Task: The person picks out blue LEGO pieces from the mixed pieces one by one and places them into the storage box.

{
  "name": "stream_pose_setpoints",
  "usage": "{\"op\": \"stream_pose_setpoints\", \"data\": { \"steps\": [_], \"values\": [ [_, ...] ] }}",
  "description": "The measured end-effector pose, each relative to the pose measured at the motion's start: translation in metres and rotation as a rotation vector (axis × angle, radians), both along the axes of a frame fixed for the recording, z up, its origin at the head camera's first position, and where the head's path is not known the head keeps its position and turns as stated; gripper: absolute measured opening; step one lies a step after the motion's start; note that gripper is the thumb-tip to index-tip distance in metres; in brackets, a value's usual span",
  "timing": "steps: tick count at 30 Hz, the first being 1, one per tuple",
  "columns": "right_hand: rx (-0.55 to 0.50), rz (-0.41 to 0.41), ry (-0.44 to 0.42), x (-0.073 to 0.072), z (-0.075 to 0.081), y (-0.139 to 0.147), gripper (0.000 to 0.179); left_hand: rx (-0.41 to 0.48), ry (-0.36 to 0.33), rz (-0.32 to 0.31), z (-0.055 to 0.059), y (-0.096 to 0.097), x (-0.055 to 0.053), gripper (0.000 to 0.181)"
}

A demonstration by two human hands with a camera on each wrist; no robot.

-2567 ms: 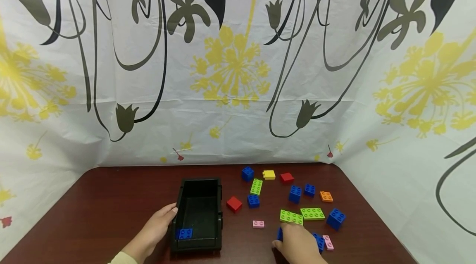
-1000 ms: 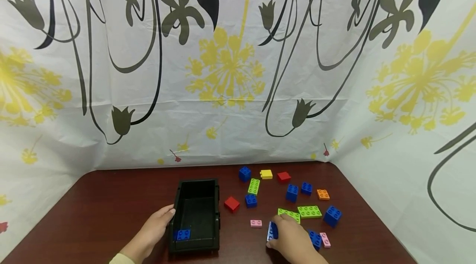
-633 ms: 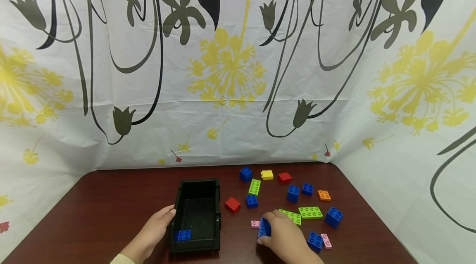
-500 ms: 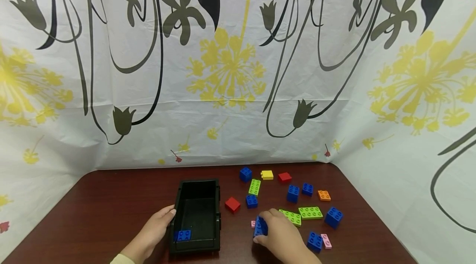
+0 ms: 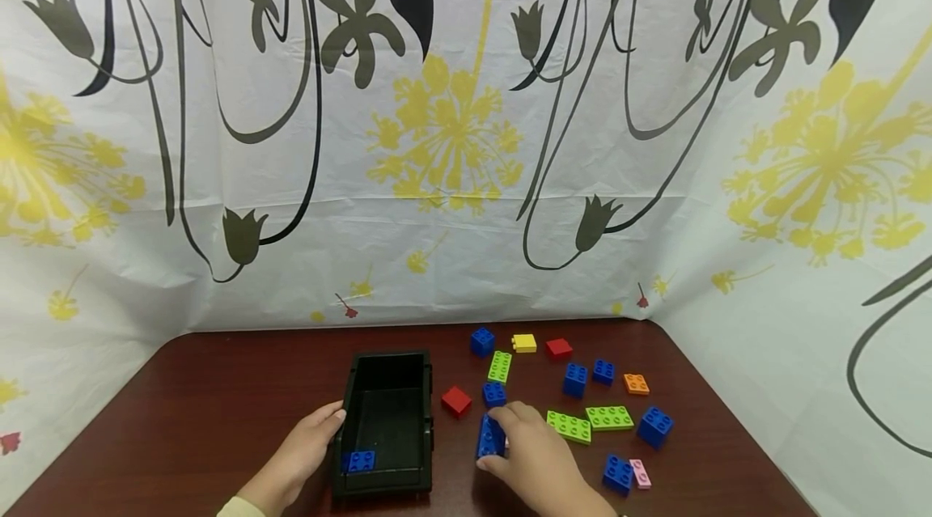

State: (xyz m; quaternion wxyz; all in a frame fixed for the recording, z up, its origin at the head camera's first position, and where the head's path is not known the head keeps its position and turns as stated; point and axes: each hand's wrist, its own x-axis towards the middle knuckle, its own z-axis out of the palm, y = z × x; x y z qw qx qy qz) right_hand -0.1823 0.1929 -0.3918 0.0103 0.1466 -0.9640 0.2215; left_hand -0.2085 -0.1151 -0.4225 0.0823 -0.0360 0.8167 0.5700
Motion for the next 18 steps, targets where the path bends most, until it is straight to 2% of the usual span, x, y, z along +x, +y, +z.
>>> {"op": "stream_pose_setpoints", "data": {
  "steps": [11, 18],
  "values": [
    [-0.032, -0.003, 0.102, 0.006, 0.004, -0.01, 0.056, 0.001, -0.002, -0.004, 0.001, 0.0, 0.0, 0.051],
    [-0.08, -0.02, 0.201, 0.01, 0.008, -0.019, 0.055, 0.004, 0.0, -0.004, 0.0, 0.0, 0.0, 0.052]
  ]
}}
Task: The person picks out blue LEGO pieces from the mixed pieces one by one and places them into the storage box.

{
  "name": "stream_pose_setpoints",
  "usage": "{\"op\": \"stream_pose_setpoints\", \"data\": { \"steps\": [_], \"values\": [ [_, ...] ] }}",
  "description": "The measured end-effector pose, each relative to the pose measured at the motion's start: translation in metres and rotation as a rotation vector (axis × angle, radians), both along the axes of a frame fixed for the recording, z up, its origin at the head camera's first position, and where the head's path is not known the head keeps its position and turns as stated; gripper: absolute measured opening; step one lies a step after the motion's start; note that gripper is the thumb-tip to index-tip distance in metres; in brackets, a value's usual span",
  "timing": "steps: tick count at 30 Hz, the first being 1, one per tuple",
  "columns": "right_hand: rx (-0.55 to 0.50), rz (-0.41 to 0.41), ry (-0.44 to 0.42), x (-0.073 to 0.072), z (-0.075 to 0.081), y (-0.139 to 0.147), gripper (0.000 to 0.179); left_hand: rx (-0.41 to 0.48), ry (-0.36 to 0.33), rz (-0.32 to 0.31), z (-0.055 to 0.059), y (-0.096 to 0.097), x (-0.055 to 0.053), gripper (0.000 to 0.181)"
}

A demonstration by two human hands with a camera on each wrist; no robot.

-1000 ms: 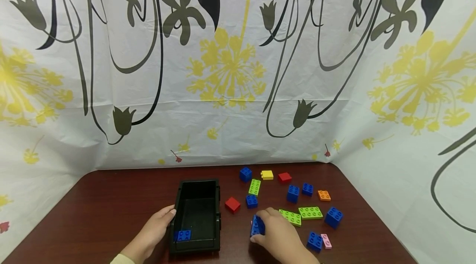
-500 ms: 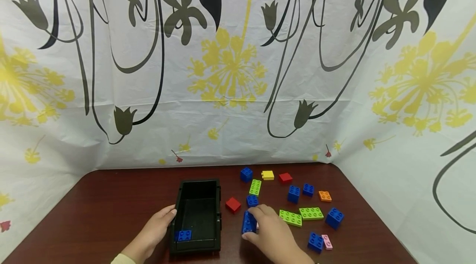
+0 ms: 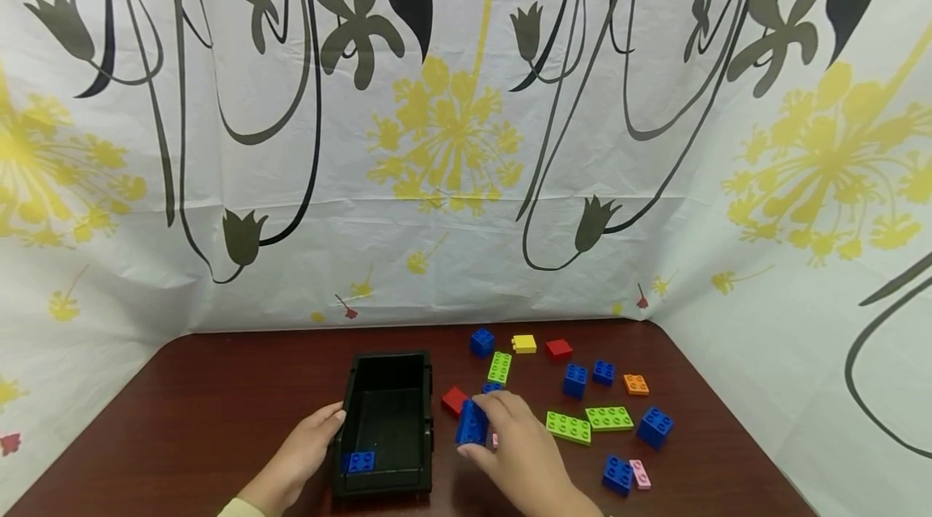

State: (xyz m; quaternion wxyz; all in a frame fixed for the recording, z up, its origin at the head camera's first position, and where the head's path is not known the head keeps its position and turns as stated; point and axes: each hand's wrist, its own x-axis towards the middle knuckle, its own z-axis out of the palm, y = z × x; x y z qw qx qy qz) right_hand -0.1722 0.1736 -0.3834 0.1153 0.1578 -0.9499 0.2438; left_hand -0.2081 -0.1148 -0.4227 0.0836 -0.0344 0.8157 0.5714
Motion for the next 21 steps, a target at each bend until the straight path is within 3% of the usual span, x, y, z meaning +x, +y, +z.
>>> {"op": "stream_pose_setpoints", "data": {
  "steps": [7, 17, 21],
  "values": [
    [-0.031, -0.001, 0.012, 0.003, 0.003, -0.007, 0.056, -0.004, 0.021, -0.004, -0.002, 0.0, 0.001, 0.052],
    [-0.064, 0.064, 0.155, 0.001, -0.003, -0.017, 0.052, -0.005, 0.011, -0.002, 0.0, 0.0, 0.001, 0.052],
    [-0.068, 0.086, 0.167, 0.002, -0.004, -0.024, 0.052, -0.006, 0.001, -0.007, 0.0, 0.0, 0.0, 0.053]
  ]
}}
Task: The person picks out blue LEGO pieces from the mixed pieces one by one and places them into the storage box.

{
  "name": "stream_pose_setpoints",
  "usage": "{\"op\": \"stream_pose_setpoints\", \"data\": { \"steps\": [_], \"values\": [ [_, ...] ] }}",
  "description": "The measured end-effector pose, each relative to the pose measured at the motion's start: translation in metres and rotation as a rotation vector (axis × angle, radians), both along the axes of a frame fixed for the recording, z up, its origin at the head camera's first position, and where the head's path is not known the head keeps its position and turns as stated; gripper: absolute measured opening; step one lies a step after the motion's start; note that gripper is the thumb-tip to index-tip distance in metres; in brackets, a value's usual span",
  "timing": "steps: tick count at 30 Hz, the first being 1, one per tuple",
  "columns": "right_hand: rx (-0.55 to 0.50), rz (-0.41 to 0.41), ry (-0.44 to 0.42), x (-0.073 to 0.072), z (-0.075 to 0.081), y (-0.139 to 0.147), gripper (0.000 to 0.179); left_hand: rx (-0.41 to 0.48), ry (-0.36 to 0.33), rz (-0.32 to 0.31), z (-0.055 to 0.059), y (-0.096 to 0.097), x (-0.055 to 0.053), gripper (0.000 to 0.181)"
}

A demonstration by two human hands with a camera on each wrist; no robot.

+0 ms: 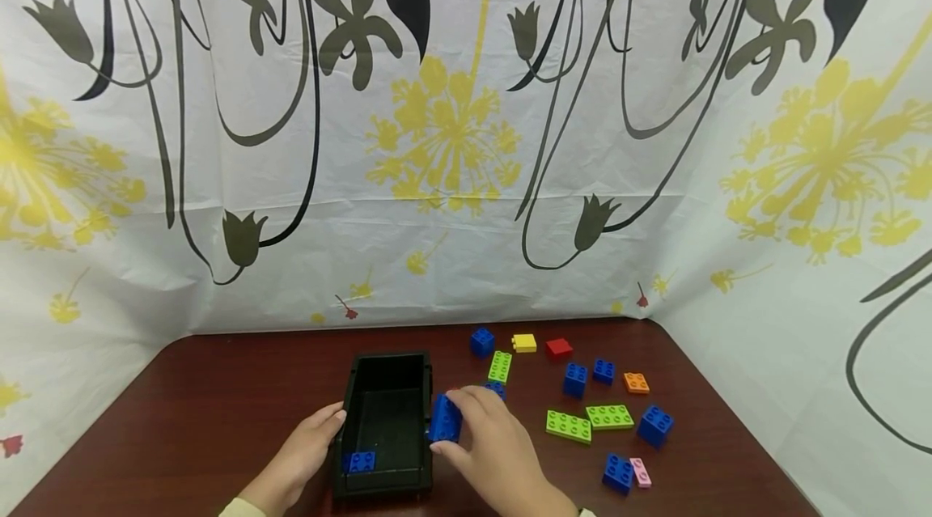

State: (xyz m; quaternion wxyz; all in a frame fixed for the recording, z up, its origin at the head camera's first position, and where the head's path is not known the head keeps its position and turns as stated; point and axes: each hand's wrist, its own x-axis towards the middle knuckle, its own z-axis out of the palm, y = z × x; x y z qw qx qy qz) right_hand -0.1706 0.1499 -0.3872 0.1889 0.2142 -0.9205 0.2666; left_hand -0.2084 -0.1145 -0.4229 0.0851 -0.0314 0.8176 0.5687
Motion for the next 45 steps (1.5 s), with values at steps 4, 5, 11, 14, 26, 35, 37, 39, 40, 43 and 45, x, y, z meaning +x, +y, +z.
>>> {"op": "stream_pose_setpoints", "data": {
  "steps": [4, 5, 11, 14, 26, 35, 37, 39, 40, 43, 45],
  "values": [
    [0.013, 0.024, -0.016, -0.001, 0.002, -0.008, 0.053, 0.0, 0.001, 0.002, 0.0, 0.0, 0.0, 0.053],
    [0.013, 0.035, -0.019, -0.001, 0.003, -0.011, 0.054, 0.0, 0.005, 0.004, 0.0, 0.0, -0.001, 0.053],
    [0.03, 0.07, -0.021, -0.004, 0.001, -0.023, 0.053, -0.001, 0.019, 0.01, -0.001, 0.001, -0.001, 0.053],
    [0.044, 0.068, -0.016, -0.006, -0.001, -0.029, 0.054, -0.001, 0.021, 0.012, -0.001, 0.001, -0.001, 0.052],
    [0.04, 0.088, -0.079, -0.016, -0.003, -0.053, 0.056, -0.007, 0.021, 0.014, -0.002, 0.001, 0.001, 0.052],
    [0.032, 0.1, -0.038, -0.023, -0.004, -0.067, 0.055, -0.022, 0.068, 0.022, -0.001, 0.002, 0.003, 0.05],
    [0.029, 0.095, -0.042, -0.024, -0.004, -0.069, 0.055, -0.024, 0.072, 0.022, -0.001, 0.002, 0.003, 0.05],
    [0.032, 0.088, -0.047, -0.026, -0.004, -0.071, 0.055, -0.017, 0.067, 0.025, -0.001, 0.002, 0.003, 0.049],
    [0.033, 0.084, -0.049, -0.026, -0.004, -0.072, 0.055, -0.017, 0.066, 0.024, -0.001, 0.002, 0.002, 0.049],
    [0.035, 0.077, -0.051, -0.03, -0.004, -0.076, 0.055, -0.012, 0.066, 0.022, -0.001, 0.002, 0.002, 0.049],
    [0.038, 0.074, -0.055, -0.031, -0.004, -0.078, 0.055, -0.007, 0.068, 0.022, -0.001, 0.001, 0.002, 0.048]
  ]
}}
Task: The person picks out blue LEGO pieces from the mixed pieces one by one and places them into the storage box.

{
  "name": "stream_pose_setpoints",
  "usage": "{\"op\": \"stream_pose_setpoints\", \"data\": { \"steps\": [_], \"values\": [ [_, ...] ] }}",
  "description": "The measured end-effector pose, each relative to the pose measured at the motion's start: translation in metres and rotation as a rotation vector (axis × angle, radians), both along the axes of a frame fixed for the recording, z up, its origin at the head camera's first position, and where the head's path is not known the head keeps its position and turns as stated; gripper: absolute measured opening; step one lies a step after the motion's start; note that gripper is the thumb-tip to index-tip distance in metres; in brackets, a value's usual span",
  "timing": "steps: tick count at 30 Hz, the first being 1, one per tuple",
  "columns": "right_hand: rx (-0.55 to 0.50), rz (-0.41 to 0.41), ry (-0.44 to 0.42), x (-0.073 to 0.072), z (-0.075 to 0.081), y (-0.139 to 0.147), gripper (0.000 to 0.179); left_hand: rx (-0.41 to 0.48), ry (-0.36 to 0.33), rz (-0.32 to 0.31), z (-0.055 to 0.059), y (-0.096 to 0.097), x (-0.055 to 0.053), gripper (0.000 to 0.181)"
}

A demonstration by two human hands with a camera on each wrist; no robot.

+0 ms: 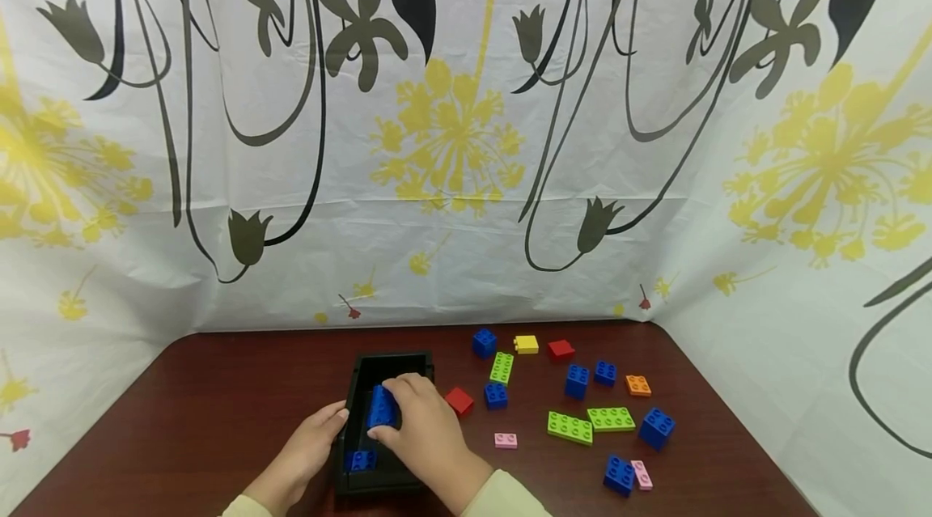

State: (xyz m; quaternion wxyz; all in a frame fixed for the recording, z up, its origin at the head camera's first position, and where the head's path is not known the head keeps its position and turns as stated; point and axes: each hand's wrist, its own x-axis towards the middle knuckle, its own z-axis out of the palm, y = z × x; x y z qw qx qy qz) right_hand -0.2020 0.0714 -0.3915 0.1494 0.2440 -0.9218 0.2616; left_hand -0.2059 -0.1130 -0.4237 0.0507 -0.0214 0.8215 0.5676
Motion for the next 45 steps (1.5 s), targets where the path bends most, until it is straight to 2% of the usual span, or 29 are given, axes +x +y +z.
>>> {"op": "stream_pose_setpoints", "data": {
  "steps": [14, 25, 37, 45],
  "values": [
    [0.082, -0.004, -0.071, -0.011, -0.005, -0.018, 0.056, 0.024, -0.023, -0.025, 0.0, -0.002, -0.001, 0.052],
    [0.135, 0.004, -0.054, -0.019, -0.013, -0.025, 0.054, 0.023, -0.022, -0.021, 0.0, -0.001, -0.002, 0.051],
    [0.166, 0.006, -0.1, -0.021, -0.015, -0.03, 0.052, 0.023, -0.053, -0.02, 0.002, -0.002, -0.002, 0.051],
    [0.221, 0.004, -0.118, -0.021, -0.014, -0.034, 0.052, 0.026, -0.046, -0.02, 0.0, -0.002, -0.002, 0.049]
  ]
}}
